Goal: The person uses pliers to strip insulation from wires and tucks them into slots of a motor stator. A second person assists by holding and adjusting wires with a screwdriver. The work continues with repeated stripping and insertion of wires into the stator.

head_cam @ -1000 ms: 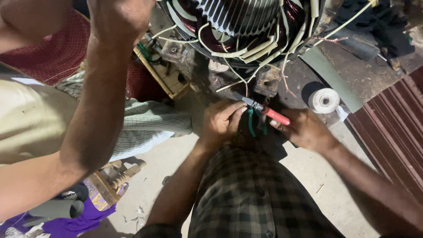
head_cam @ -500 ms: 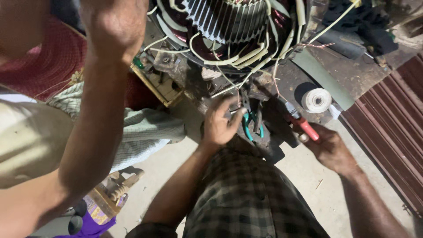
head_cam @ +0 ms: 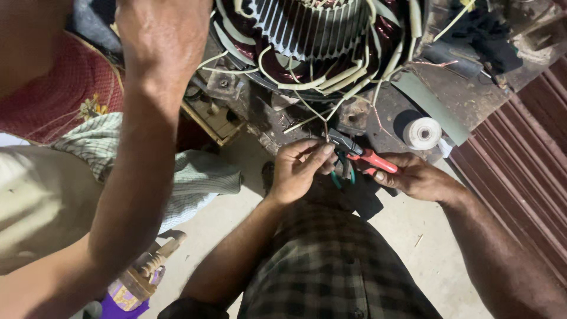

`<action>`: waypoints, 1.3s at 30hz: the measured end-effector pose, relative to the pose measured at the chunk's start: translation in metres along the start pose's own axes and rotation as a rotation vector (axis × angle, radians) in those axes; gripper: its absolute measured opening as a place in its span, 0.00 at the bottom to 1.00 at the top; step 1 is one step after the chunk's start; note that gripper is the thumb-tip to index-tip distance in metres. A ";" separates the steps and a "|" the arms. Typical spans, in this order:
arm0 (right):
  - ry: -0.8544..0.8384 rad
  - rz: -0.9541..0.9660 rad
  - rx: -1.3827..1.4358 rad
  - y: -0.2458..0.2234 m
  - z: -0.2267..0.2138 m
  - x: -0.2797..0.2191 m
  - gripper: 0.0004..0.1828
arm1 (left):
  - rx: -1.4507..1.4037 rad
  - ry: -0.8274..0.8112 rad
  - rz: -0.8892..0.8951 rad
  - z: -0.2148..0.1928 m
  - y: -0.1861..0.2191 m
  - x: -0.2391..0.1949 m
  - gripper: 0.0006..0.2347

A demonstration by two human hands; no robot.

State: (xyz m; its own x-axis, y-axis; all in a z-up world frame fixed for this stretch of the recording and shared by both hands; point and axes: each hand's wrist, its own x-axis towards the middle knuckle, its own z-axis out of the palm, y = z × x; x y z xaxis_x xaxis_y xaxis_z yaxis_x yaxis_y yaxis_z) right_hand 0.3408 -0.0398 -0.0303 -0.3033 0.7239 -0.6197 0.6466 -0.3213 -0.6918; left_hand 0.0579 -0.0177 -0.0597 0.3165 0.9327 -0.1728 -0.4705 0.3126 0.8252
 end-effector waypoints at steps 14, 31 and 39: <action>-0.145 -0.458 0.019 -0.036 -0.024 0.020 0.21 | 0.082 -0.050 0.084 0.000 0.014 -0.004 0.09; 0.328 -0.576 -0.396 0.000 0.005 0.033 0.19 | 0.018 0.063 0.053 0.006 0.011 -0.004 0.05; 0.369 -0.363 -0.542 -0.012 0.014 0.013 0.20 | 0.483 0.061 0.294 0.004 0.019 0.002 0.05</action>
State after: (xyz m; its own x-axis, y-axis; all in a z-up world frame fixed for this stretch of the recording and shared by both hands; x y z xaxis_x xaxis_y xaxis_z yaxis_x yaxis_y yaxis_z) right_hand 0.3194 -0.0345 -0.0352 -0.3706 0.9155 -0.1565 0.8336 0.2536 -0.4907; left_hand 0.0530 -0.0104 -0.0416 0.1747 0.9812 0.0821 -0.0968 -0.0659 0.9931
